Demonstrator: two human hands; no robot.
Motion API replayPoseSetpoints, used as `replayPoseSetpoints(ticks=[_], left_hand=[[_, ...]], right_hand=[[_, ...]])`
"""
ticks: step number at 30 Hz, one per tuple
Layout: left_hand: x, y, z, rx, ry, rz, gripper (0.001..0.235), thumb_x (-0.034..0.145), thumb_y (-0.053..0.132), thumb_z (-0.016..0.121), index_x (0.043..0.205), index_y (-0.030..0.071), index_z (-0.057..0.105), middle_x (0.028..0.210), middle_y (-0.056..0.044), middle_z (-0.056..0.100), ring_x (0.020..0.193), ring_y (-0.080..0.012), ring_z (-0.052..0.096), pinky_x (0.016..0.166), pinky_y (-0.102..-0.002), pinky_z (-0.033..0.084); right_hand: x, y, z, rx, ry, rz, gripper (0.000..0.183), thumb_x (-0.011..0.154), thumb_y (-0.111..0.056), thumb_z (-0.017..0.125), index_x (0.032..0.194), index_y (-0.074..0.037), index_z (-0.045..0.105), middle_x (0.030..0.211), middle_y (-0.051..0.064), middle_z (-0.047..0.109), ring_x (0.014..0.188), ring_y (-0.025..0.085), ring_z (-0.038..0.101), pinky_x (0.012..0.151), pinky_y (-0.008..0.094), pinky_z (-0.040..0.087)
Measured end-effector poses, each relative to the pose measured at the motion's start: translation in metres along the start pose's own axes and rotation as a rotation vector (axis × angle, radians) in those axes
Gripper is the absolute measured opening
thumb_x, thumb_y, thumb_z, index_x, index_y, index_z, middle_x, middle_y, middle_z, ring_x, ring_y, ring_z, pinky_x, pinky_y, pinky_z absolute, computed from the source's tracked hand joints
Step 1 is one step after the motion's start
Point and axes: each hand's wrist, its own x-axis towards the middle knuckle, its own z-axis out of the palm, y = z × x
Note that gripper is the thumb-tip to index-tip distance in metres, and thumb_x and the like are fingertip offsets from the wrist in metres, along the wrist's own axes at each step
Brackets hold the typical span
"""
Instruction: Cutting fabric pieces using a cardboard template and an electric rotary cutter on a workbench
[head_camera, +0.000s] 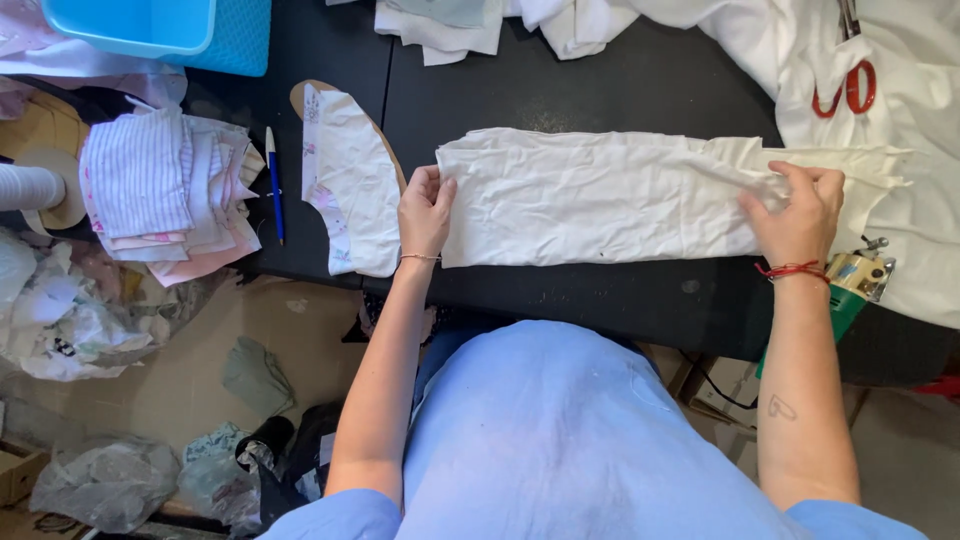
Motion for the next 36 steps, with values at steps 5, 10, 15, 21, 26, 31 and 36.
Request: replayPoseSetpoints(ticks=[5,10,15,21,26,31,36], left_hand=[[-0.004,0.005,0.002,-0.101,0.010,0.117,0.010,0.083,0.012,0.053,0.091,0.006,0.056,0.085,-0.002,0.062,0.074,-0.0066,0.057,0.067,-0.019,0.046],[-0.007,0.022,0.001,-0.152,0.115,0.278,0.009,0.083,0.009,0.053,0.091,0.005,0.056,0.082,-0.003,0.061,0.071,-0.0072,0.056,0.066,-0.019,0.045],[0.000,0.002,0.002,0.173,0.166,0.176,0.040,0.072,0.012,0.056,0.110,0.008,0.047,0.110,-0.007,0.052,0.097,-0.0230,0.052,0.086,-0.032,0.042],[-0.035,0.009,-0.009,0.335,0.005,-0.131,0.047,0.067,0.026,0.055,0.111,0.015,0.044,0.097,-0.003,0.059,0.084,-0.0204,0.058,0.070,-0.037,0.043],[-0.060,0.010,-0.014,0.481,-0.135,-0.285,0.039,0.073,0.041,0.051,0.100,0.013,0.047,0.087,-0.003,0.060,0.080,-0.0258,0.058,0.061,-0.038,0.040],[-0.062,0.010,-0.018,0.486,-0.201,-0.339,0.036,0.075,0.046,0.047,0.066,0.012,0.037,0.061,-0.001,0.043,0.058,-0.0193,0.044,0.052,-0.034,0.030],[-0.070,0.056,-0.016,-0.473,-0.204,-0.387,0.039,0.076,0.019,0.060,0.113,0.006,0.053,0.094,-0.004,0.057,0.085,-0.0115,0.052,0.079,-0.027,0.045]], right_hand=[[-0.005,0.037,0.019,-0.003,0.074,-0.107,0.023,0.077,0.004,0.068,0.099,-0.002,0.064,0.091,0.014,0.051,0.085,0.030,0.051,0.075,0.037,0.044],[0.000,0.063,0.030,-0.005,0.208,-0.222,0.012,0.081,0.008,0.066,0.091,0.001,0.063,0.085,0.017,0.055,0.084,0.034,0.051,0.073,0.040,0.041],[-0.002,0.053,0.028,0.037,0.234,-0.179,0.024,0.077,0.016,0.062,0.099,0.007,0.063,0.098,0.021,0.046,0.058,0.030,0.050,0.056,0.035,0.046],[-0.029,0.032,0.031,0.130,0.144,-0.105,0.015,0.085,0.007,0.067,0.099,0.003,0.062,0.100,0.019,0.050,0.061,0.024,0.054,0.067,0.034,0.045],[-0.050,0.018,0.037,0.152,0.044,-0.065,0.028,0.077,-0.001,0.066,0.104,-0.001,0.062,0.110,0.019,0.045,0.089,0.029,0.049,0.080,0.037,0.039],[-0.055,-0.004,0.035,0.037,-0.013,0.032,0.030,0.076,-0.016,0.065,0.104,-0.007,0.061,0.121,0.016,0.044,0.108,0.036,0.043,0.092,0.045,0.032],[-0.051,-0.071,0.000,0.042,-0.383,0.184,0.091,0.051,-0.040,0.073,0.131,-0.018,0.036,0.140,0.014,0.014,0.123,0.045,0.017,0.098,0.058,0.014]])
